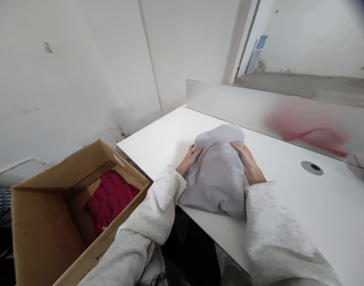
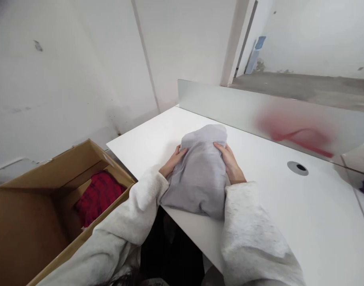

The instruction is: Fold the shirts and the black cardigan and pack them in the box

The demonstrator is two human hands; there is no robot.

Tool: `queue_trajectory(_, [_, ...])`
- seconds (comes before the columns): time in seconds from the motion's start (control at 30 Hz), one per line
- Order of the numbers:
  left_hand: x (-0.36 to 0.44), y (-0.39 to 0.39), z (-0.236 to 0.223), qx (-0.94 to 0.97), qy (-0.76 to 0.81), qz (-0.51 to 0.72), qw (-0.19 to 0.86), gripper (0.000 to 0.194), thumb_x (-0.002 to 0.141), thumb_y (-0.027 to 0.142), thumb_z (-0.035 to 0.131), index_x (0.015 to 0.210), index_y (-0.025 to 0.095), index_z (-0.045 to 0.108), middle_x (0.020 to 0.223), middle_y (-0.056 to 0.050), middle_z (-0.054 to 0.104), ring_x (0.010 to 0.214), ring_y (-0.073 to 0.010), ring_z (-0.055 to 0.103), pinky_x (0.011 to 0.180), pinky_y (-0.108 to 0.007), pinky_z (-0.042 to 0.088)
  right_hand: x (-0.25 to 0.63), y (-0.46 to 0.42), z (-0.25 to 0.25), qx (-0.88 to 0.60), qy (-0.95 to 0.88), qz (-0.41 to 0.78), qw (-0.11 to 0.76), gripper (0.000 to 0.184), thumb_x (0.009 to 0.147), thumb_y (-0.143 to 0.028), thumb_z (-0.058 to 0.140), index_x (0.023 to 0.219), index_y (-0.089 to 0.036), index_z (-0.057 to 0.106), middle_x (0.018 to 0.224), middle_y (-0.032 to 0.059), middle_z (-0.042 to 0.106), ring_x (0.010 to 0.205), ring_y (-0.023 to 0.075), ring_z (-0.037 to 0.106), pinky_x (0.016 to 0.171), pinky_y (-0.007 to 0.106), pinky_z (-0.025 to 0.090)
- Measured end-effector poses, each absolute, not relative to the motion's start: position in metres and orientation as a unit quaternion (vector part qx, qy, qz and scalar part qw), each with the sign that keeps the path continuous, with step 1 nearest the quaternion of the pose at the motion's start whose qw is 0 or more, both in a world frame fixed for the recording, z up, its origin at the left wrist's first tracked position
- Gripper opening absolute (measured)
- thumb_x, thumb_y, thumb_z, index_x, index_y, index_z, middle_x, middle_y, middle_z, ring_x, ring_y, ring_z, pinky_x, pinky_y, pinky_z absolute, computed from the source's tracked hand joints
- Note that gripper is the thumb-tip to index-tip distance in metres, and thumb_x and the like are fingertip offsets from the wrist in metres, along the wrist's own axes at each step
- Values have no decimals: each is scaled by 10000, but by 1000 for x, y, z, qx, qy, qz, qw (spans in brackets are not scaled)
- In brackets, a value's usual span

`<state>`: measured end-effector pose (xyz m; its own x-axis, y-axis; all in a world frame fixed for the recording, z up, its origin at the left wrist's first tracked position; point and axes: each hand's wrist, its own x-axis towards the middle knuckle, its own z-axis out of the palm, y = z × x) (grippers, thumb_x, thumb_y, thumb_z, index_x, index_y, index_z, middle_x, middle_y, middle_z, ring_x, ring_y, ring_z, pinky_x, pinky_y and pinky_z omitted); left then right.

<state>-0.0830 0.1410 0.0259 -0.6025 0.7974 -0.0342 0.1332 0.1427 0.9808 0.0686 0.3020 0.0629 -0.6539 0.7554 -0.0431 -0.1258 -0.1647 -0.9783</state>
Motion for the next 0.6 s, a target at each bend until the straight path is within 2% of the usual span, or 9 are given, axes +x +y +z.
queue_trajectory(0.13, [-77, 137, 38, 301, 559, 609, 476, 664, 817, 650, 467, 1234, 145, 580, 1189, -116, 659, 1103, -258, 614, 952, -341, 476, 81, 283, 89, -251, -585, 687, 350, 397, 634, -406, 740, 963, -215, 627, 965, 13, 697, 908, 212, 651, 804, 324, 539])
queue_trajectory(0.2, [-78, 128, 48, 297, 503, 636, 504, 616, 785, 590, 566, 1217, 153, 602, 1148, -103, 683, 1122, -266, 603, 998, -361, 449, 87, 271, 99, -240, -595, 671, 371, 356, 662, -381, 728, 964, -221, 628, 967, 10, 692, 909, 213, 647, 778, 328, 542])
queue_trajectory(0.3, [-88, 101, 74, 306, 478, 671, 477, 540, 741, 468, 677, 1203, 196, 615, 1160, -79, 683, 1167, -263, 576, 1062, -397, 393, 89, 251, 118, -172, -630, 652, 385, 286, 710, -339, 693, 971, -243, 627, 960, 11, 686, 963, 237, 637, 778, 357, 538])
queue_trajectory(0.4, [-106, 50, 115, 326, 465, 709, 417, 516, 704, 364, 735, 1176, 186, 627, 1156, -84, 684, 1178, -291, 566, 1072, -452, 376, 72, 222, 152, -101, -655, 639, 390, 258, 692, -281, 703, 938, -257, 629, 911, 3, 679, 1012, 250, 627, 811, 365, 523])
queue_trajectory(0.5, [-122, -21, 164, 333, 492, 741, 313, 511, 652, 260, 775, 1133, 159, 637, 1116, -83, 696, 1147, -304, 587, 1044, -443, 415, 37, 183, 193, -57, -647, 645, 404, 313, 613, -239, 753, 901, -248, 631, 868, -24, 676, 940, 211, 648, 830, 338, 521])
queue_trajectory(0.6, [-130, -99, 203, 281, 567, 746, 210, 449, 620, 185, 782, 1053, 167, 664, 1071, -66, 709, 1127, -295, 603, 1012, -401, 462, -10, 138, 223, 33, -674, 652, 347, 415, 584, -288, 802, 953, -206, 630, 941, -6, 686, 962, 218, 644, 889, 385, 517])
